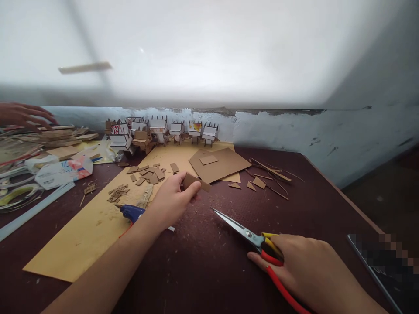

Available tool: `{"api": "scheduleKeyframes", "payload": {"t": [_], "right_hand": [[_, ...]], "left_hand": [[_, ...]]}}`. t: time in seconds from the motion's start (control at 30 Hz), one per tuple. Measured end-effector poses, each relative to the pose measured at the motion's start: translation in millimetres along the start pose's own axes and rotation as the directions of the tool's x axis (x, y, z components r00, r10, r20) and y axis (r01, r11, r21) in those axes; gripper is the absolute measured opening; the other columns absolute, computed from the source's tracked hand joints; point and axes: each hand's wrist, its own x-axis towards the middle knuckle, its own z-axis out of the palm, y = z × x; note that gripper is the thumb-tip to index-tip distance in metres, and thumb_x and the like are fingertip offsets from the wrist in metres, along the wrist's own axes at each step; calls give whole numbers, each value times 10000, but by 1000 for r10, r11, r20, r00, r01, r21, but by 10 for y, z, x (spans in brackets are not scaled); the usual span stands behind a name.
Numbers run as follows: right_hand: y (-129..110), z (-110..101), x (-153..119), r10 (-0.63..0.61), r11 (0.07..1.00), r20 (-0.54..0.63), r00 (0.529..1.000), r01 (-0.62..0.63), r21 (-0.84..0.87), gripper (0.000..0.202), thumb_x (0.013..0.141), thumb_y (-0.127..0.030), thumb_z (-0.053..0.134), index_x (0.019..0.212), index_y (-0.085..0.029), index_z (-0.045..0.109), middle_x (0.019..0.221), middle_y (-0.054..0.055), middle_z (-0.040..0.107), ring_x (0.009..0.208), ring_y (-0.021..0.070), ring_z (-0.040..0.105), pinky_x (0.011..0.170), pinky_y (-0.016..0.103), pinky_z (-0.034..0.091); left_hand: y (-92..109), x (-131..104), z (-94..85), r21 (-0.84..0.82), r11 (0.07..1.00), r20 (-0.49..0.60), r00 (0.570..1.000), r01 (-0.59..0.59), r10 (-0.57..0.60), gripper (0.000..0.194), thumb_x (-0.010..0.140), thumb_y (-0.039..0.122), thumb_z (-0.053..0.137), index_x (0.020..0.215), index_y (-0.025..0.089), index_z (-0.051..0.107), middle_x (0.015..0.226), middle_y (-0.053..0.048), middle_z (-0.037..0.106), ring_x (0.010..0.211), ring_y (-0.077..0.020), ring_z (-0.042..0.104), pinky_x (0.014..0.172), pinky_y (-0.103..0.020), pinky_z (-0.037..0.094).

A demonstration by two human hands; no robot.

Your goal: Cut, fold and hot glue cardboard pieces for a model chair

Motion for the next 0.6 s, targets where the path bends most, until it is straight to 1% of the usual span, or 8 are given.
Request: {"api": "scheduleKeyframes", "payload": {"t": [0.1,0.2,0.3,0.43,0.6], "right_hand": [[59,5,16,24,1000,-29,999,-24,-1,498,889,-691,525,623,-281,622,608,38,715,565,324,699,519,329,279],[62,-3,27,57,998,-53,997,-57,15,528,875,-733,515,626,-279,626,613,43,715,573,324,699,521,331,283],[59,8,40,77,996,-43,996,-75,39,513,879,-732,512,662,-286,645,648,42,728,610,326,705,530,333,300],[91,35,60,122,990,-8,992,-121,72,469,869,-709,545,699,-284,646,703,39,737,632,311,694,538,333,330],[119,37,73,142,984,11,990,-142,109,462,856,-701,574,714,-263,598,752,40,728,663,299,680,558,341,362]], "left_hand": [[19,-15,-5,6,1000,11,1000,-12,12,208,925,380,590,861,183,605,713,2,630,686,-170,602,663,-302,441],[56,-43,-12,-3,999,15,999,-32,32,220,928,385,589,851,179,608,723,6,602,699,-168,580,664,-299,417],[79,-59,-18,-19,999,11,999,-51,51,235,924,388,596,816,179,602,716,14,582,681,-154,538,649,-290,380],[91,-67,-22,-32,998,-2,999,-49,49,236,919,386,608,805,179,601,704,26,565,672,-146,505,635,-281,351],[98,-77,-14,-54,998,22,999,-28,29,235,924,378,610,812,172,609,715,30,542,671,-134,468,628,-277,332]]}}
